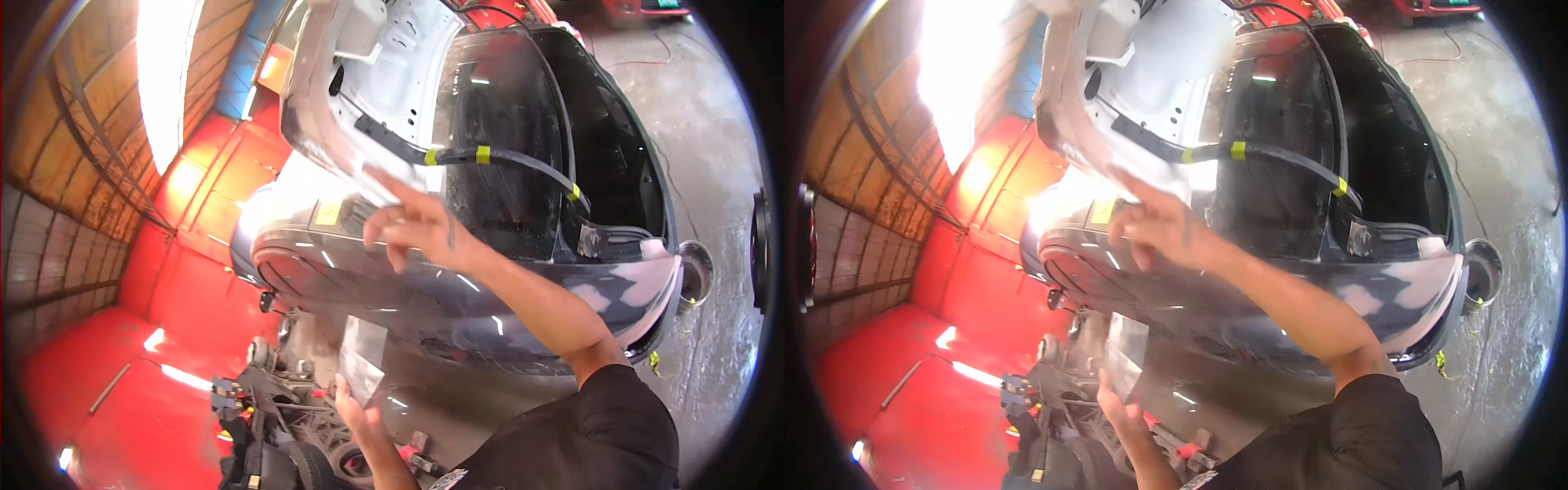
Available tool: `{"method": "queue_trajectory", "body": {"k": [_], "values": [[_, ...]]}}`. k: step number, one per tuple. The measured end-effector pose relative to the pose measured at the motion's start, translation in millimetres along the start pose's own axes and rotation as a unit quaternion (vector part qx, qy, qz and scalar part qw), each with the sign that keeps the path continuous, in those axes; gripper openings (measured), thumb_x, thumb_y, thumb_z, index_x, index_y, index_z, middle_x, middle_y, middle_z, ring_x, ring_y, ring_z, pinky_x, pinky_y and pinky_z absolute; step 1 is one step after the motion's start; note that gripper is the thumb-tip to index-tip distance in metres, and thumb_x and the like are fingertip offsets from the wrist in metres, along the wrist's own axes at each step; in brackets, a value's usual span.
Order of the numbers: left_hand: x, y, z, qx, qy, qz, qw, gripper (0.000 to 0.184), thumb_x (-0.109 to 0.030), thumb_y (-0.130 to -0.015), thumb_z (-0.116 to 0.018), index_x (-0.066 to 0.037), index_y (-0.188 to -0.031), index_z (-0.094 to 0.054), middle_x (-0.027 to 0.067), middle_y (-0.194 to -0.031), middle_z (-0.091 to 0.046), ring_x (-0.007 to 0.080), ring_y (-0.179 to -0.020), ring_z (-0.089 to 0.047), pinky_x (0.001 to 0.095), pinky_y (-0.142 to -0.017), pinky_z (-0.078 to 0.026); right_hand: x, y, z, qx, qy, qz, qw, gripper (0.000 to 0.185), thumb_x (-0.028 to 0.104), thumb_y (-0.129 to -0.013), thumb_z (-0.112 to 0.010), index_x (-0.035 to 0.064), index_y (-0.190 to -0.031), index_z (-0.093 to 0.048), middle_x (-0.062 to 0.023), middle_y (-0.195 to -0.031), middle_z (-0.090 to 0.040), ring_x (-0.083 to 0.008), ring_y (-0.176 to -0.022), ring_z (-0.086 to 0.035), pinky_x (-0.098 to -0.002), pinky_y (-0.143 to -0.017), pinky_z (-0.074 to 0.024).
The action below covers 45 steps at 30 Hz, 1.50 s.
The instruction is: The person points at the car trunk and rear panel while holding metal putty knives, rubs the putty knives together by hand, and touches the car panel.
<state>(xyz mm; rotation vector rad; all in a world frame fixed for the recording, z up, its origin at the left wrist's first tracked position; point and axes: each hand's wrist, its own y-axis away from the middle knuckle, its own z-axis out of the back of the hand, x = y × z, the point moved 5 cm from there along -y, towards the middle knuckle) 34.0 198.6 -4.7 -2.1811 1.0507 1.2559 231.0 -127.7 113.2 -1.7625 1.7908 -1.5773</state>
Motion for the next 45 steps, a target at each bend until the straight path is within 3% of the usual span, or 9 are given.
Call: {"method": "queue_trajectory", "body": {"k": [3,6,12,21,24,27,33,39,45], "values": [[4.2,12.7,-21.1,-0.002,-0.026,-0.018,0.999,0.040,-0.025,-0.108,-0.047,0.004,-0.135,-0.056,0.0164,-0.130,-0.065,0.0324,-0.117,-0.065,0.0496,-0.101,-0.053,27.3,-50.3,18.5,-0.018,-0.042,0.009,0.999,0.087,0.005,-0.092,-0.050,0.0169,-0.166,-0.006,-0.0147,-0.099,-0.069,-0.0143,-0.059,-0.061,-0.0266,-0.061,-0.0488],[1.4,24.9,-42.4,0.000,-0.024,-0.041,0.999,0.041,-0.025,-0.109,-0.047,0.005,-0.135,-0.055,0.0170,-0.132,-0.064,0.0324,-0.119,-0.064,0.0492,-0.103,-0.051,40.4,-85.6,27.8,0.008,-0.101,0.068,0.992,0.088,0.003,-0.093,-0.047,0.0207,-0.167,-0.002,-0.0152,-0.098,-0.069,-0.0148,-0.057,-0.059,-0.0259,-0.059,-0.0460],[-2.8,44.6,-57.5,-0.027,-0.046,-0.069,0.996,0.043,-0.026,-0.109,-0.044,0.005,-0.138,-0.054,0.0178,-0.135,-0.062,0.0330,-0.123,-0.062,0.0496,-0.108,-0.047,57.4,-121.6,23.7,0.034,-0.188,0.076,0.979,0.091,0.001,-0.094,-0.048,0.0239,-0.166,0.003,-0.0155,-0.096,-0.069,-0.0143,-0.057,-0.059,-0.0251,-0.058,-0.0451],[-5.6,68.1,-52.8,-0.063,-0.073,-0.085,0.992,0.044,-0.026,-0.109,-0.043,0.006,-0.137,-0.054,0.0182,-0.133,-0.064,0.0328,-0.122,-0.063,0.0486,-0.109,-0.047,47.8,-150.6,19.8,0.056,-0.171,0.142,0.973,0.095,-0.001,-0.094,-0.050,0.0289,-0.165,0.007,-0.0150,-0.095,-0.071,-0.0143,-0.056,-0.060,-0.0268,-0.055,-0.0507],[-5.5,74.1,-54.6,-0.053,-0.054,-0.081,0.994,0.041,-0.024,-0.108,-0.049,0.006,-0.135,-0.055,0.0180,-0.133,-0.064,0.0321,-0.121,-0.063,0.0458,-0.106,-0.049,53.1,-146.2,18.5,0.041,-0.122,0.123,0.984,0.098,-0.001,-0.094,-0.050,0.0324,-0.164,0.011,-0.0172,-0.094,-0.070,-0.0154,-0.055,-0.061,-0.0266,-0.053,-0.0527],[-4.7,72.9,-48.4,-0.065,-0.053,-0.083,0.993,0.044,-0.026,-0.109,-0.044,0.007,-0.136,-0.054,0.0180,-0.132,-0.065,0.0325,-0.121,-0.063,0.0479,-0.108,-0.048,53.3,-147.1,12.0,0.069,-0.189,0.140,0.969,0.101,-0.001,-0.094,-0.050,0.0322,-0.162,0.017,-0.0190,-0.095,-0.070,-0.0165,-0.054,-0.062,-0.0273,-0.052,-0.0531],[-2.8,80.7,-64.4,-0.053,-0.047,-0.088,0.994,0.041,-0.023,-0.108,-0.050,0.007,-0.134,-0.055,0.0184,-0.133,-0.064,0.0321,-0.121,-0.063,0.0451,-0.107,-0.049,68.0,-150.6,-3.9,0.076,-0.291,0.105,0.948,0.104,0.000,-0.093,-0.047,0.0330,-0.158,0.027,-0.0213,-0.098,-0.068,-0.0189,-0.056,-0.064,-0.0316,-0.055,-0.0544],[-2.8,89.1,-72.4,-0.060,-0.050,-0.091,0.993,0.040,-0.022,-0.107,-0.051,0.006,-0.134,-0.055,0.0179,-0.131,-0.065,0.0317,-0.120,-0.063,0.0454,-0.106,-0.049,81.1,-152.2,-1.2,0.079,-0.301,0.130,0.941,0.100,-0.002,-0.093,-0.044,0.0280,-0.159,0.025,-0.0219,-0.097,-0.066,-0.0207,-0.055,-0.062,-0.0322,-0.054,-0.0536],[-0.9,91.4,-71.7,-0.050,-0.042,-0.087,0.994,0.040,-0.023,-0.107,-0.051,0.006,-0.135,-0.055,0.0175,-0.132,-0.064,0.0318,-0.120,-0.063,0.0457,-0.105,-0.050,103.9,-148.7,9.3,0.082,-0.304,0.141,0.939,0.093,-0.002,-0.092,-0.044,0.0216,-0.162,0.012,-0.0248,-0.095,-0.065,-0.0216,-0.056,-0.063,-0.0325,-0.053,-0.0534]]}}
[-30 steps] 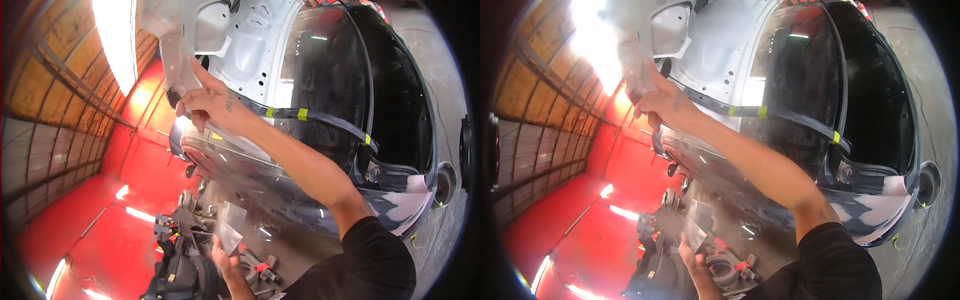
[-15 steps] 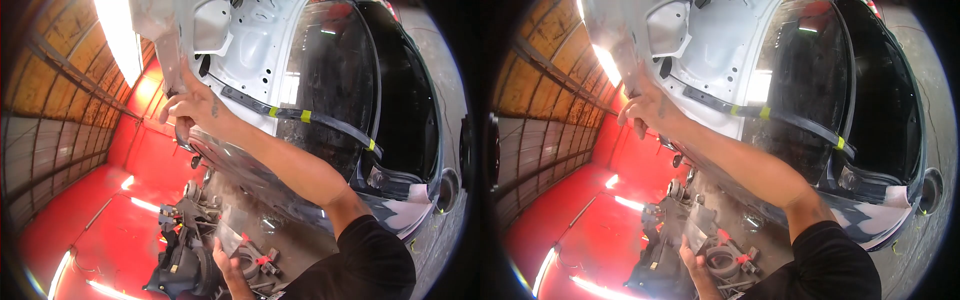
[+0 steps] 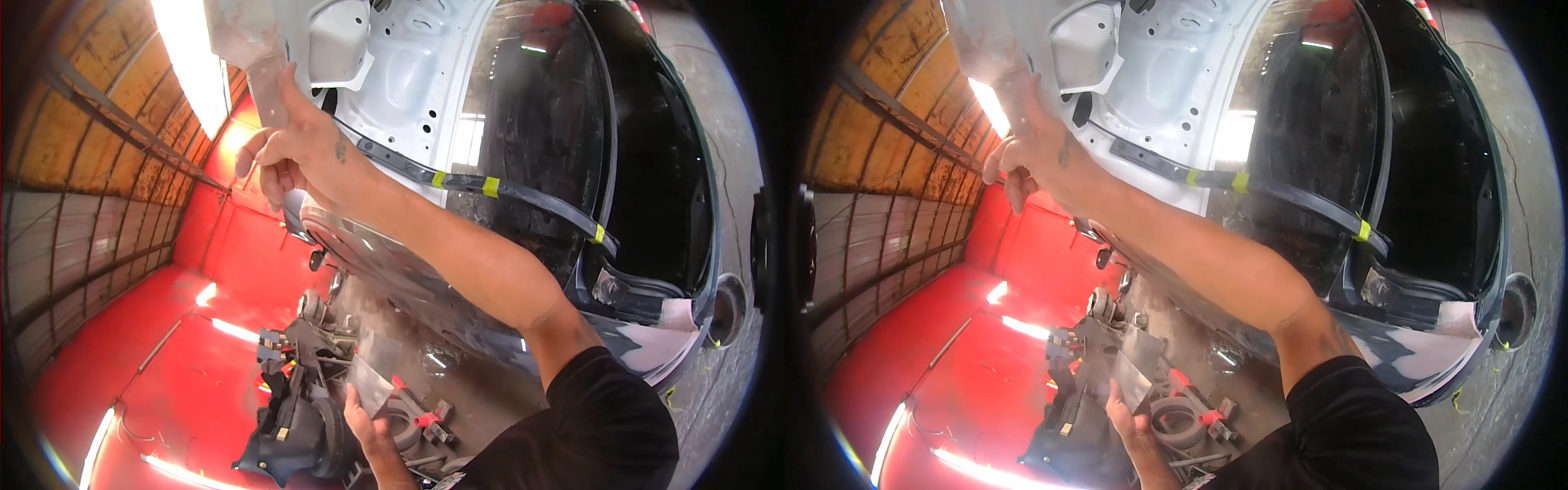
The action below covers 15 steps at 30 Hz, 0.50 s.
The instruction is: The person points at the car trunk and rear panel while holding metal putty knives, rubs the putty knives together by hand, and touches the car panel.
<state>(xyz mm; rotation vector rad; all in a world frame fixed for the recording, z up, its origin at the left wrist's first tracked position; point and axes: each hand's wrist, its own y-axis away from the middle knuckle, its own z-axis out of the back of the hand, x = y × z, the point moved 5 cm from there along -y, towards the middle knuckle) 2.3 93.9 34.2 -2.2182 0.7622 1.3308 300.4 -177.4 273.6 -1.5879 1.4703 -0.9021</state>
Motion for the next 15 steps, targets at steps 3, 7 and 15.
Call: {"method": "queue_trajectory", "body": {"k": [3,7,15], "values": [[0.3,1.4,-0.9,0.000,-0.005,-0.002,1.000,0.040,-0.023,-0.107,-0.051,0.006,-0.135,-0.055,0.0177,-0.133,-0.064,0.0320,-0.120,-0.063,0.0460,-0.106,-0.049,7.4,-5.3,-1.0,0.009,-0.023,0.014,1.000,0.092,-0.003,-0.092,-0.045,0.0205,-0.162,0.009,-0.0254,-0.096,-0.066,-0.0226,-0.057,-0.065,-0.0330,-0.052,-0.0530],[0.6,-1.1,8.5,-0.026,-0.023,-0.001,0.999,0.043,-0.026,-0.109,-0.045,0.006,-0.136,-0.054,0.0178,-0.132,-0.064,0.0330,-0.120,-0.064,0.0490,-0.106,-0.050,9.8,-4.2,11.1,0.039,-0.050,0.011,0.998,0.096,-0.004,-0.092,-0.045,0.0227,-0.163,0.013,-0.0267,-0.100,-0.067,-0.0235,-0.058,-0.065,-0.0342,-0.053,-0.0540],[-0.9,6.8,14.1,-0.040,-0.049,0.000,0.998,0.042,-0.026,-0.108,-0.049,0.006,-0.136,-0.055,0.0175,-0.132,-0.064,0.0321,-0.119,-0.064,0.0456,-0.105,-0.050,-18.1,35.0,40.1,-0.065,-0.002,-0.072,0.995,0.099,-0.005,-0.090,-0.046,0.0302,-0.164,0.010,-0.0209,-0.102,-0.068,-0.0214,-0.057,-0.065,-0.0315,-0.056,-0.0547]]}}
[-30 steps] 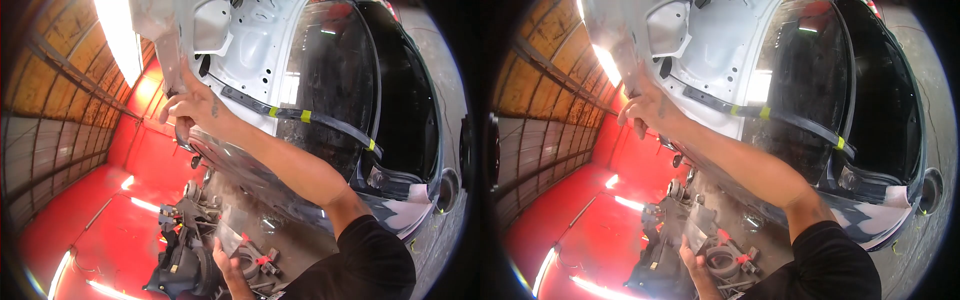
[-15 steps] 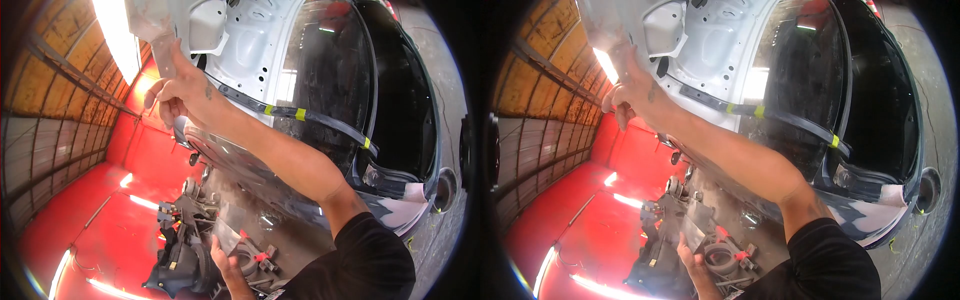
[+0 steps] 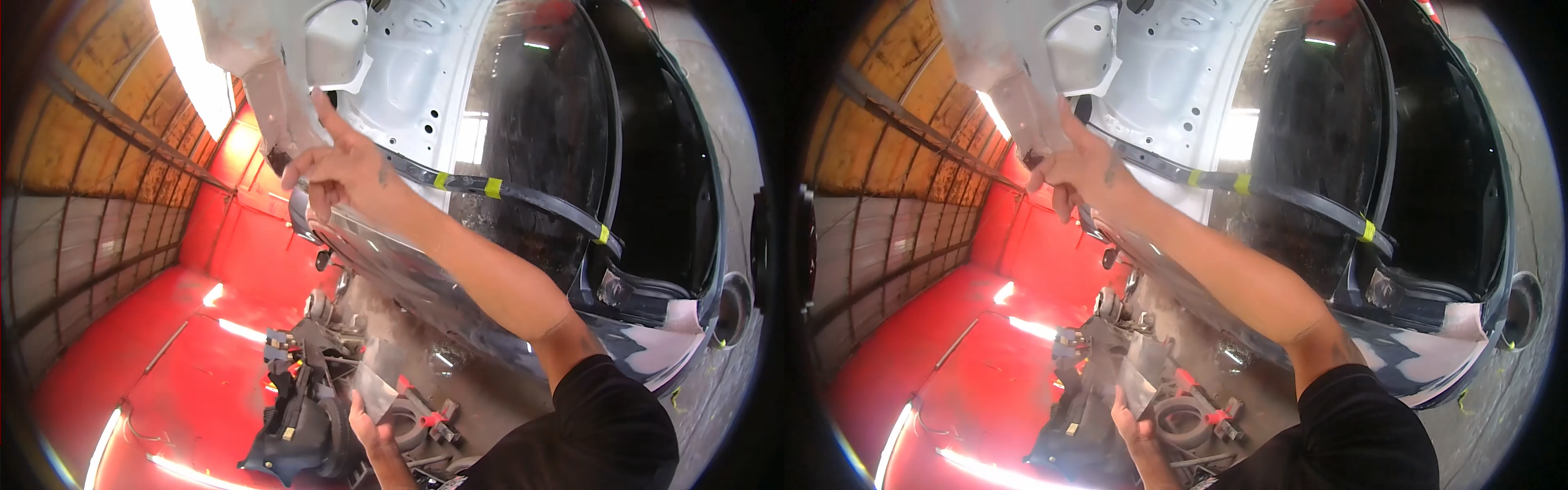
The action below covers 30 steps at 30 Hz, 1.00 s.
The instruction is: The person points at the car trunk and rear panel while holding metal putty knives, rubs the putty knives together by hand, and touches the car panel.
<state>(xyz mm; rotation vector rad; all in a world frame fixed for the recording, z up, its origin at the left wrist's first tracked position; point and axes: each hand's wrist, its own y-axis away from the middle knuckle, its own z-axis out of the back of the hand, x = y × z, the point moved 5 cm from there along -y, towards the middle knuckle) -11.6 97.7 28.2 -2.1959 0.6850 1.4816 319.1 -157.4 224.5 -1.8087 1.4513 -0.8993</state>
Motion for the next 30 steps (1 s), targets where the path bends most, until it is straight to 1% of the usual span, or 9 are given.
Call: {"method": "queue_trajectory", "body": {"k": [3,6,9,12,15,18,21,24,30], "values": [[-1.4,4.7,-3.0,0.002,-0.012,0.000,1.000,0.043,-0.027,-0.108,-0.049,0.006,-0.136,-0.054,0.0179,-0.133,-0.064,0.0326,-0.119,-0.063,0.0465,-0.105,-0.050,-13.7,1.6,-5.8,0.020,0.077,0.018,0.997,0.098,-0.002,-0.091,-0.046,0.0328,-0.164,0.008,-0.0193,-0.102,-0.068,-0.0175,-0.056,-0.064,-0.0279,-0.056,-0.0538],[-0.2,1.6,8.4,0.003,-0.001,0.009,1.000,0.044,-0.027,-0.108,-0.048,0.006,-0.137,-0.054,0.0180,-0.133,-0.064,0.0331,-0.119,-0.063,0.0473,-0.105,-0.050,-19.0,-1.7,-8.6,0.029,0.112,0.057,0.992,0.097,-0.001,-0.093,-0.046,0.0338,-0.164,0.010,-0.0185,-0.101,-0.068,-0.0145,-0.055,-0.063,-0.0256,-0.055,-0.0525],[-1.1,5.9,11.1,0.001,0.000,0.003,1.000,0.043,-0.027,-0.108,-0.048,0.006,-0.136,-0.054,0.0181,-0.133,-0.064,0.0333,-0.120,-0.063,0.0480,-0.105,-0.050,-20.5,-7.8,-9.5,0.037,0.125,0.090,0.987,0.096,0.000,-0.093,-0.046,0.0308,-0.164,0.011,-0.0186,-0.100,-0.068,-0.0143,-0.054,-0.063,-0.0252,-0.054,-0.0518],[-3.2,11.4,11.0,-0.006,-0.005,-0.006,1.000,0.043,-0.027,-0.108,-0.047,0.006,-0.137,-0.054,0.0187,-0.133,-0.063,0.0337,-0.120,-0.063,0.0482,-0.105,-0.050,-14.5,-11.6,-15.9,0.050,0.116,0.091,0.988,0.096,0.002,-0.094,-0.046,0.0273,-0.163,0.015,-0.0198,-0.100,-0.068,-0.0156,-0.054,-0.063,-0.0263,-0.053,-0.0518],[-6.5,17.2,3.8,0.004,0.001,-0.013,1.000,0.043,-0.026,-0.109,-0.047,0.006,-0.137,-0.053,0.0187,-0.134,-0.063,0.0337,-0.121,-0.063,0.0482,-0.106,-0.049,-3.0,-16.2,-29.4,0.024,0.081,0.067,0.994,0.088,0.005,-0.096,-0.045,0.0205,-0.165,0.008,-0.0219,-0.099,-0.068,-0.0181,-0.054,-0.064,-0.0282,-0.052,-0.0521],[-9.9,19.8,4.2,0.007,0.011,-0.012,1.000,0.042,-0.025,-0.109,-0.047,0.005,-0.137,-0.053,0.0185,-0.134,-0.063,0.0335,-0.121,-0.062,0.0480,-0.106,-0.049,1.7,-23.4,-28.6,0.031,0.044,0.062,0.997,0.076,0.007,-0.097,-0.044,0.0118,-0.162,-0.005,-0.0236,-0.099,-0.068,-0.0200,-0.054,-0.063,-0.0307,-0.052,-0.0530],[-12.6,26.7,-2.6,0.014,0.010,-0.012,1.000,0.042,-0.025,-0.108,-0.047,0.005,-0.137,-0.053,0.0182,-0.134,-0.063,0.0333,-0.121,-0.062,0.0479,-0.107,-0.048,8.4,-25.0,-29.5,0.028,0.005,0.051,0.998,0.065,0.008,-0.097,-0.044,0.0045,-0.155,-0.014,-0.0243,-0.099,-0.067,-0.0206,-0.054,-0.063,-0.0319,-0.052,-0.0539],[-12.8,24.6,4.0,0.007,0.008,-0.020,1.000,0.042,-0.025,-0.108,-0.047,0.005,-0.137,-0.054,0.0182,-0.134,-0.063,0.0330,-0.121,-0.062,0.0476,-0.106,-0.048,17.5,-27.2,-32.4,0.048,-0.020,0.060,0.997,0.065,0.007,-0.097,-0.045,0.0021,-0.154,-0.015,-0.0253,-0.100,-0.067,-0.0213,-0.054,-0.063,-0.0334,-0.052,-0.0549],[-11.3,17.2,17.3,0.001,-0.014,-0.022,1.000,0.042,-0.026,-0.108,-0.048,0.004,-0.136,-0.055,0.0169,-0.132,-0.064,0.0325,-0.120,-0.063,0.0473,-0.104,-0.050,29.8,-34.8,-31.5,0.063,-0.033,0.070,0.995,0.066,0.003,-0.095,-0.048,0.0037,-0.154,-0.017,-0.0266,-0.100,-0.066,-0.0231,-0.054,-0.064,-0.0337,-0.053,-0.0556]]}}
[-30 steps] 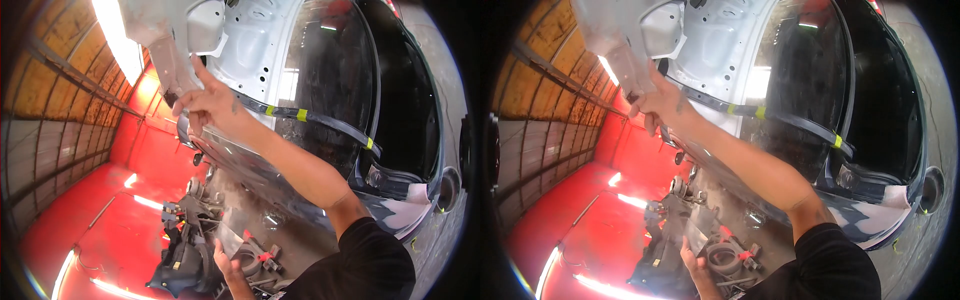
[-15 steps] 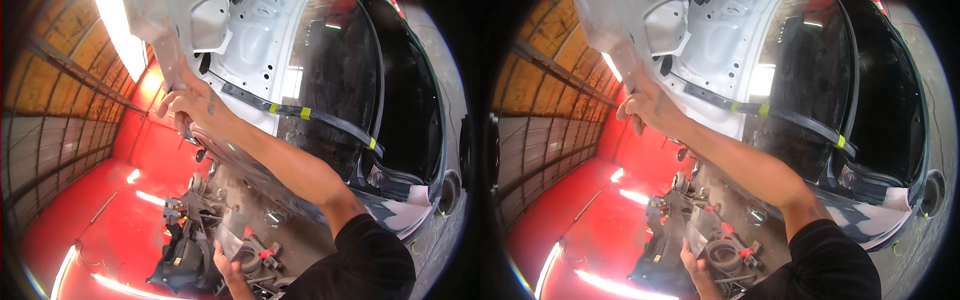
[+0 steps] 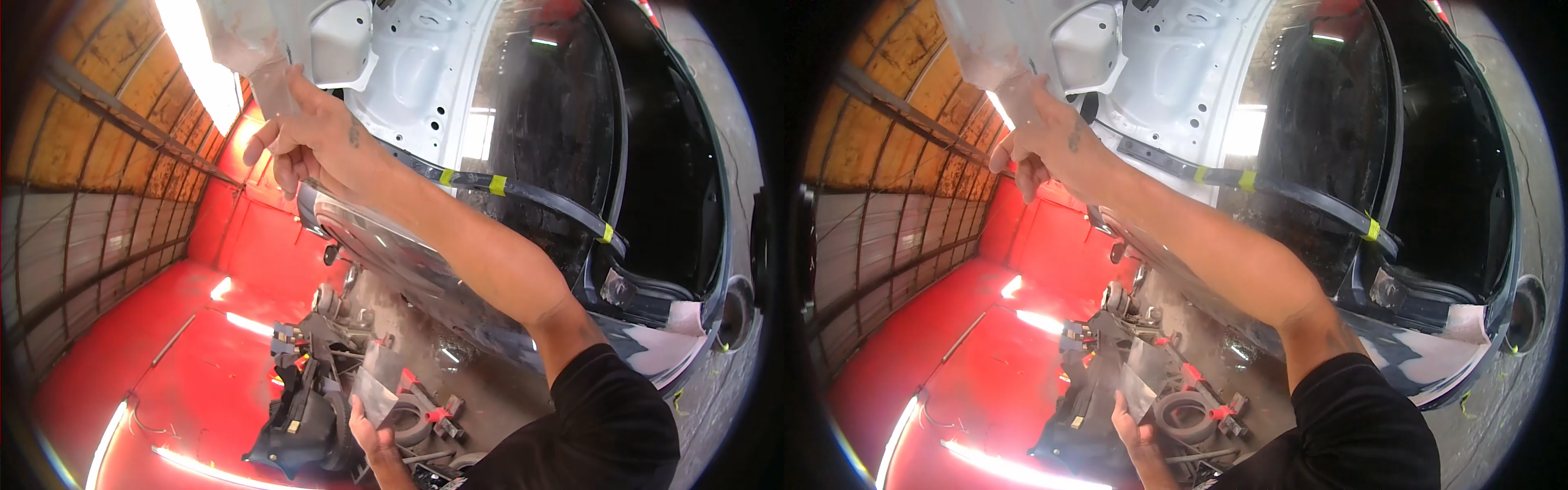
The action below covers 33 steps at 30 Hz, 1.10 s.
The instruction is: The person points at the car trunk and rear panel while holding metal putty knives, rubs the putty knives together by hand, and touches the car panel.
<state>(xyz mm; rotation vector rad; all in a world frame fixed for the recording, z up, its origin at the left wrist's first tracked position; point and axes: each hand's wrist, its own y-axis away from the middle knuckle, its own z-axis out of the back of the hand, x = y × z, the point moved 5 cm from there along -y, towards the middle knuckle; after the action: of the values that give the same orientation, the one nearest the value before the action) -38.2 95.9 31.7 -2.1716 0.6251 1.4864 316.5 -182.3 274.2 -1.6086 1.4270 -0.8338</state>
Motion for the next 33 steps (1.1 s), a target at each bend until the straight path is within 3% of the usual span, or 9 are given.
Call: {"method": "queue_trajectory", "body": {"k": [6,9,10,14,17,21,27,30,33], "values": [[2.2,-7.9,15.4,-0.031,-0.007,0.008,0.999,0.043,-0.029,-0.108,-0.048,0.004,-0.136,-0.055,0.0169,-0.131,-0.065,0.0337,-0.118,-0.064,0.0485,-0.103,-0.050,22.6,7.5,5.1,0.015,0.111,0.053,0.992,0.086,0.001,-0.093,-0.050,0.0079,-0.164,-0.003,-0.0246,-0.099,-0.070,-0.0230,-0.055,-0.064,-0.0313,-0.053,-0.0515],[4.6,-11.9,28.2,-0.022,0.003,0.017,1.000,0.043,-0.029,-0.109,-0.047,0.003,-0.136,-0.054,0.0170,-0.132,-0.064,0.0340,-0.118,-0.064,0.0488,-0.103,-0.051,48.7,14.9,22.5,-0.001,0.091,0.077,0.993,0.095,0.002,-0.091,-0.051,0.0016,-0.161,0.012,-0.0208,-0.093,-0.071,-0.0214,-0.053,-0.063,-0.0334,-0.057,-0.0544],[5.1,-12.4,30.0,-0.024,0.000,0.014,1.000,0.043,-0.029,-0.109,-0.046,0.003,-0.136,-0.054,0.0169,-0.132,-0.064,0.0338,-0.118,-0.064,0.0489,-0.102,-0.051,43.2,19.6,34.4,-0.066,0.089,0.069,0.991,0.087,-0.001,-0.091,-0.048,0.0113,-0.166,-0.004,-0.0203,-0.095,-0.072,-0.0195,-0.054,-0.060,-0.0296,-0.053,-0.0479],[2.6,-12.2,16.3,-0.020,-0.018,0.013,1.000,0.043,-0.030,-0.109,-0.046,0.003,-0.136,-0.055,0.0166,-0.132,-0.064,0.0332,-0.118,-0.064,0.0490,-0.102,-0.051,12.3,42.6,57.9,-0.094,0.257,0.023,0.962,0.080,0.002,-0.091,-0.046,0.0107,-0.165,-0.016,-0.0148,-0.088,-0.072,-0.0131,-0.053,-0.056,-0.0269,-0.054,-0.0462],[2.5,-12.7,1.3,-0.013,-0.033,0.014,0.999,0.043,-0.030,-0.109,-0.047,0.003,-0.136,-0.055,0.0166,-0.131,-0.065,0.0330,-0.118,-0.064,0.0490,-0.103,-0.051,-3.4,48.5,46.8,-0.069,0.385,-0.002,0.920,0.081,0.005,-0.092,-0.046,0.0136,-0.166,-0.014,-0.0111,-0.083,-0.071,-0.0110,-0.054,-0.053,-0.0268,-0.058,-0.0471],[5.9,-8.1,-15.2,-0.029,-0.015,0.023,0.999,0.044,-0.028,-0.109,-0.045,0.006,-0.134,-0.056,0.0169,-0.127,-0.067,0.0328,-0.112,-0.067,0.0484,-0.098,-0.054,-9.8,36.3,47.2,-0.077,0.487,0.060,0.868,0.081,0.005,-0.091,-0.046,0.0117,-0.165,-0.014,-0.0105,-0.071,-0.062,-0.0160,-0.056,-0.051,-0.0339,-0.064,-0.0493],[12.9,-18.1,4.8,-0.042,-0.011,0.016,0.999,0.042,-0.028,-0.108,-0.049,0.004,-0.134,-0.056,0.0174,-0.130,-0.066,0.0337,-0.117,-0.065,0.0488,-0.101,-0.052,1.7,20.9,36.8,-0.066,0.547,0.067,0.832,0.084,0.003,-0.088,-0.051,0.0061,-0.163,-0.014,-0.0164,-0.065,-0.056,-0.0220,-0.055,-0.053,-0.0363,-0.063,-0.0479],[16.5,-23.5,7.8,-0.043,0.002,0.029,0.999,0.043,-0.029,-0.108,-0.048,0.004,-0.134,-0.057,0.0161,-0.129,-0.066,0.0340,-0.112,-0.067,0.0512,-0.099,-0.053,2.4,11.1,34.0,-0.057,0.613,0.073,0.784,0.085,0.003,-0.087,-0.052,0.0050,-0.162,-0.013,-0.0156,-0.064,-0.055,-0.0250,-0.054,-0.053,-0.0367,-0.062,-0.0482],[21.1,-27.4,10.7,-0.047,0.001,0.026,0.999,0.043,-0.028,-0.107,-0.050,0.006,-0.133,-0.057,0.0164,-0.129,-0.066,0.0337,-0.113,-0.067,0.0504,-0.100,-0.052,3.2,14.8,32.9,-0.059,0.621,0.033,0.781,0.086,0.002,-0.086,-0.052,0.0052,-0.162,-0.012,-0.0150,-0.065,-0.057,-0.0270,-0.055,-0.056,-0.0371,-0.063,-0.0489]]}}
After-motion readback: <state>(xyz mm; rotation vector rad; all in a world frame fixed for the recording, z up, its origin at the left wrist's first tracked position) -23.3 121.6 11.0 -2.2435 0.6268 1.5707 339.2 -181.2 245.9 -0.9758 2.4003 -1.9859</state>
